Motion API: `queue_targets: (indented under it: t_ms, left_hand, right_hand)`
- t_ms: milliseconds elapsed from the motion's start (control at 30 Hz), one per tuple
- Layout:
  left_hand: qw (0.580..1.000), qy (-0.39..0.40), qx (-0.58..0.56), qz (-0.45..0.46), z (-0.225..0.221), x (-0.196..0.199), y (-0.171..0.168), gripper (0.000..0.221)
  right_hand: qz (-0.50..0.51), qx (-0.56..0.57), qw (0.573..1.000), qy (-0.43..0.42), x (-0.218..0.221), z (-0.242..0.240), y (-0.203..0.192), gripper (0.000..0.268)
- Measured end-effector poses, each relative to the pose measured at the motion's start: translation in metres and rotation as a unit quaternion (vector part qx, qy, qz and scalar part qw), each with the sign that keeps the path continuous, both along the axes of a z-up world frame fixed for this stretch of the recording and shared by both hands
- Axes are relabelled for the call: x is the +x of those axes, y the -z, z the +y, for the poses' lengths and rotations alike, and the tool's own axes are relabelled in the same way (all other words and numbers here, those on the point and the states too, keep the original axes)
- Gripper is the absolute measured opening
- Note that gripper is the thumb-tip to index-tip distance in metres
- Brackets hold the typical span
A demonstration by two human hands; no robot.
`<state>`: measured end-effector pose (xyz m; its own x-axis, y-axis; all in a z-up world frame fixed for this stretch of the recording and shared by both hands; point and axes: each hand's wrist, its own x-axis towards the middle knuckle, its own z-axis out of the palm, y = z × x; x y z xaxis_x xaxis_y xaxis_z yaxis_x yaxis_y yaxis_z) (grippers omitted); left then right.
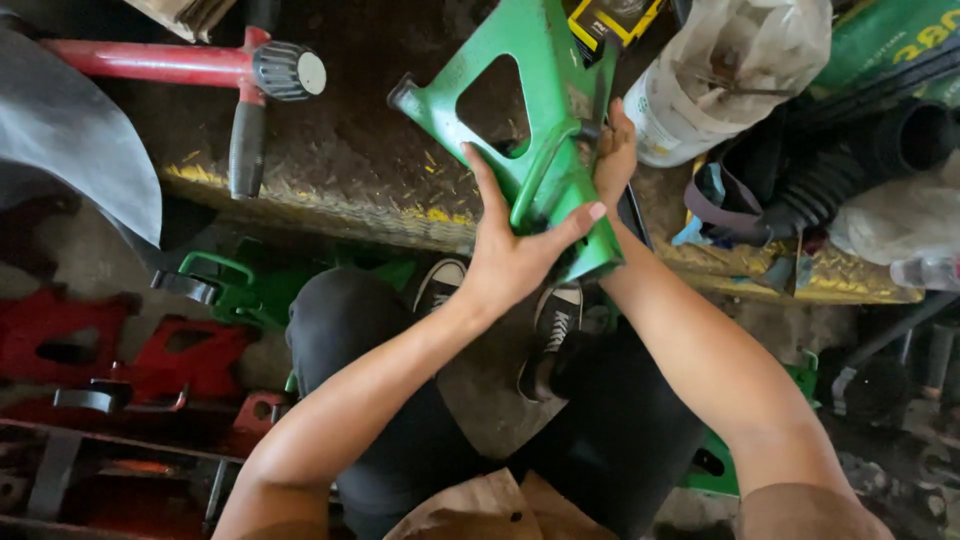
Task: Cleaning and reassembling a mechanical jack stand.
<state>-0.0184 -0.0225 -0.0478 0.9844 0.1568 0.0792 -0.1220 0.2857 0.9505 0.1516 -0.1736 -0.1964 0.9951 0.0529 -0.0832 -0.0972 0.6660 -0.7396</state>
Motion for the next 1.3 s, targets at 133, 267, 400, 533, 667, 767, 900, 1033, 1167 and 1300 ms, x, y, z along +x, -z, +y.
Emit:
queue_targets:
  t_ms: [133, 267, 400, 533, 667, 767, 900, 1033, 1167, 1300]
  left_hand:
    - [0.997, -0.014, 0.079, 0.003, 0.002, 0.006, 0.009, 0.146]
    - [0.994, 0.025, 0.1, 0.022, 0.02, 0.01, -0.002, 0.147]
    - [0.983, 0.046, 0.171, 0.047, 0.033, 0.014, -0.004, 0.147]
    - [0.974, 0.084, 0.182, 0.102, 0.042, 0.016, -0.014, 0.143]
    - [0.972, 0.128, 0.189, 0.062, 0.049, 0.015, -0.021, 0.125]
    - [0.967, 0.149, 0.205, 0.013, 0.05, 0.014, -0.027, 0.112]
    - [0.958, 0.181, 0.212, 0.067, 0.056, 0.009, -0.04, 0.084]
    - [0.931, 0.21, 0.295, -0.053, 0.062, 0.003, -0.055, 0.095]
    - [0.934, 0.2, 0.292, -0.056, 0.051, 0.003, -0.053, 0.103]
    - [0.922, 0.155, 0.352, -0.047, 0.046, 0.002, -0.054, 0.087]
  right_hand:
    - [-0.008, -0.067, 0.995, 0.072, 0.008, -0.007, 0.032, 0.036]
    - [0.033, -0.02, 0.998, 0.055, -0.007, 0.014, 0.013, 0.042]
    - [0.069, 0.062, 0.996, 0.002, -0.019, 0.026, -0.004, 0.041]
    - [0.139, 0.069, 0.988, -0.001, -0.026, 0.03, -0.011, 0.042]
    - [0.16, 0.011, 0.986, 0.049, -0.003, 0.012, 0.042, 0.045]
    - [0.186, -0.016, 0.982, 0.042, -0.015, 0.017, 0.029, 0.053]
    - [0.17, -0.048, 0.984, 0.008, -0.008, 0.016, 0.057, 0.064]
    - [0.138, -0.033, 0.986, -0.084, -0.018, 0.017, 0.045, 0.073]
    - [0.131, 0.0, 0.978, -0.16, -0.038, 0.016, 0.015, 0.081]
    - [0.153, 0.057, 0.977, -0.14, -0.051, 0.028, -0.018, 0.064]
